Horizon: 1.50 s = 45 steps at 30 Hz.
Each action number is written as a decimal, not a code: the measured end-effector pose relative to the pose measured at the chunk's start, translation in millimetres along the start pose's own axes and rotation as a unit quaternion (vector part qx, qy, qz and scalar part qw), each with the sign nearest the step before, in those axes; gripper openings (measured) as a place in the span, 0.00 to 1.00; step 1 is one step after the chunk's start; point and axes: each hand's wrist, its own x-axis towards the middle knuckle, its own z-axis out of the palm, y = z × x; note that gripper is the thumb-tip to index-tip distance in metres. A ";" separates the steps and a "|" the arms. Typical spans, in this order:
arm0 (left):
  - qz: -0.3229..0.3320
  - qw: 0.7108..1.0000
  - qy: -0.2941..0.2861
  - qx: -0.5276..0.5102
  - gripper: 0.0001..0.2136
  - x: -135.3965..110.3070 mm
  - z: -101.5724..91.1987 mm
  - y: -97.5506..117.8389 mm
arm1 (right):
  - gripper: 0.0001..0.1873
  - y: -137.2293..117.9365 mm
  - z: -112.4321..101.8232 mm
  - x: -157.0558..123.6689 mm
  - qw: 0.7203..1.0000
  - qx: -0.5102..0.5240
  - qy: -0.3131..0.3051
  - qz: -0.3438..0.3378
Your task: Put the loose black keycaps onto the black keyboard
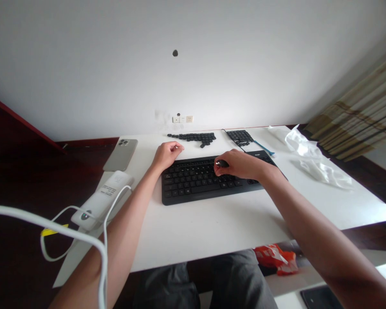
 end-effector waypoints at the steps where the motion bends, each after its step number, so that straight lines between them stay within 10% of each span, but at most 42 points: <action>1: 0.000 1.000 0.001 0.001 0.16 -0.1 0.0 0.2 | 0.06 0.6 -1.6 3.3 1.000 0.002 -0.013 0.017; 15: -0.009 1.000 -0.001 -0.014 0.16 -2.1 -1.2 1.9 | 0.19 -12.2 -27.3 66.4 0.969 -0.114 -0.208 0.076; 45: -0.028 0.999 -0.020 -0.033 0.17 -6.8 -4.4 10.6 | 0.11 -19.9 -23.2 43.6 0.979 -0.130 -0.147 0.047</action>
